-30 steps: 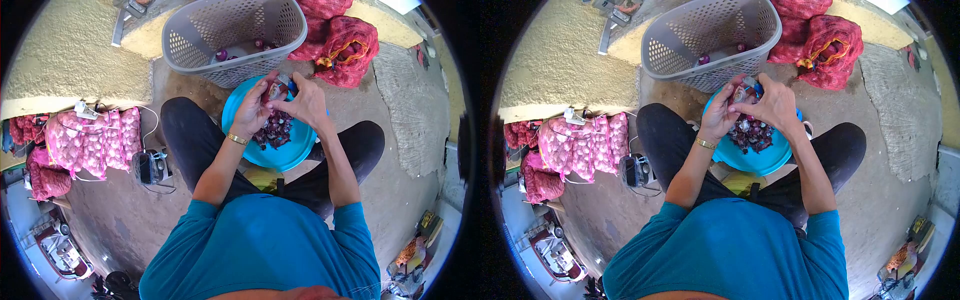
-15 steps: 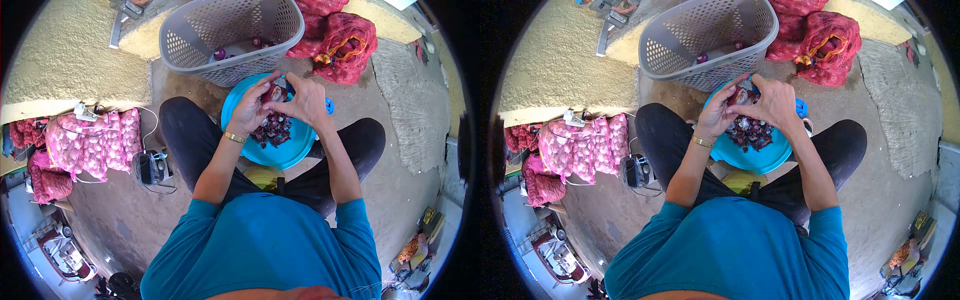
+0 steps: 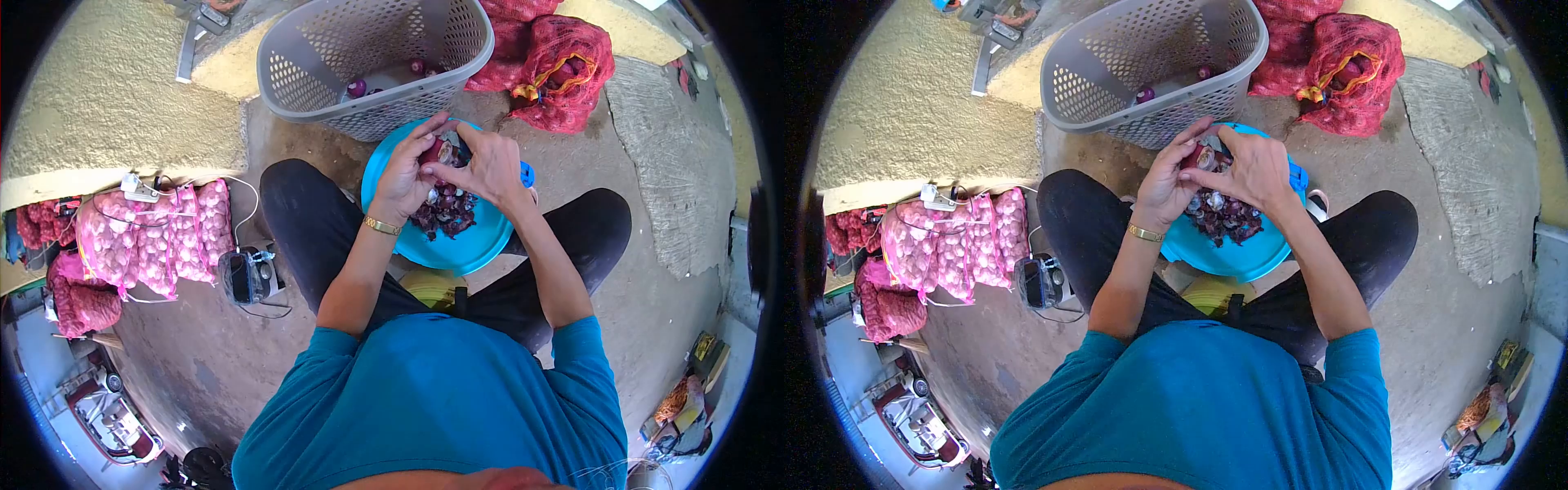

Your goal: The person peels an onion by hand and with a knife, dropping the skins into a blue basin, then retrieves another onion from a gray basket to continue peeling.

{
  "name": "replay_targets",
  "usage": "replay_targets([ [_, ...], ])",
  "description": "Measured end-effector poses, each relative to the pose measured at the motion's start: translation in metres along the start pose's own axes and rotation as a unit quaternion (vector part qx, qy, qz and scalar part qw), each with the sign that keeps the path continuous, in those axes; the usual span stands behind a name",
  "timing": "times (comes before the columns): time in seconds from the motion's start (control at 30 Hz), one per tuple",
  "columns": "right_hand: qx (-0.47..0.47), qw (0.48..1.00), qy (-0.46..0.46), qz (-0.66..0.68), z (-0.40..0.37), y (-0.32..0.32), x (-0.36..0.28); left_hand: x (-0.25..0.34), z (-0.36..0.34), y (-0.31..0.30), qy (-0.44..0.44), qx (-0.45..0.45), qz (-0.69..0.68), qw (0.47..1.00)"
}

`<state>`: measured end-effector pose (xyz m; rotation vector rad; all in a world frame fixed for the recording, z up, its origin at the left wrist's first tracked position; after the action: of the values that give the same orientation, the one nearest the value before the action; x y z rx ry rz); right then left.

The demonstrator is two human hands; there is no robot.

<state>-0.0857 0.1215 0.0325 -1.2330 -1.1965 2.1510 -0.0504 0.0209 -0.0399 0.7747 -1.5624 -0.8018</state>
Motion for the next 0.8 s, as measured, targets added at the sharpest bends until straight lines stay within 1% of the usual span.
replay_targets([
  [0.07, 0.022, 1.000, -0.009, 0.009, -0.001, -0.001, -0.003, 0.001, 0.000, 0.000, 0.010, 0.013, 0.019, 1.000],
  [0.17, 0.002, 1.000, 0.007, 0.005, -0.002, 0.008, 0.000, 0.004, -0.001, 0.001, 0.035, 0.037, 0.033, 0.998],
  [0.23, 0.007, 1.000, 0.007, 0.009, -0.002, 0.004, -0.001, 0.008, -0.001, 0.001, 0.057, 0.052, 0.054, 0.996],
  [0.37, 0.023, 1.000, 0.009, 0.002, 0.001, -0.006, 0.003, 0.006, 0.001, 0.004, 0.046, 0.031, 0.042, 0.998],
  [0.47, 0.050, 0.999, -0.009, -0.004, 0.000, -0.009, 0.000, 0.005, -0.001, 0.009, 0.036, 0.045, 0.024, 0.998],
  [0.6, 0.035, 0.999, -0.011, -0.021, -0.001, -0.007, 0.001, 0.003, -0.004, 0.009, 0.026, 0.056, 0.014, 0.998],
  [0.67, 0.018, 1.000, 0.004, -0.024, -0.001, -0.004, 0.004, 0.002, -0.003, 0.008, 0.022, 0.062, 0.006, 0.998],
  [0.8, 0.040, 0.999, -0.010, 0.014, -0.003, 0.002, 0.003, 0.003, -0.001, 0.005, 0.036, 0.037, 0.020, 0.998],
])
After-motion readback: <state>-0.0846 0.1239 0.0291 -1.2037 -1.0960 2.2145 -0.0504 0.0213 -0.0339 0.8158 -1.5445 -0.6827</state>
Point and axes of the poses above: each hand's wrist, its own z-axis towards the middle knuckle, its own y-axis out of the palm, x = y × z, the point moved 8 cm from there along z, towards the middle knuckle, and after that the axes turned 5 degrees about y, right-handed, at the moved point
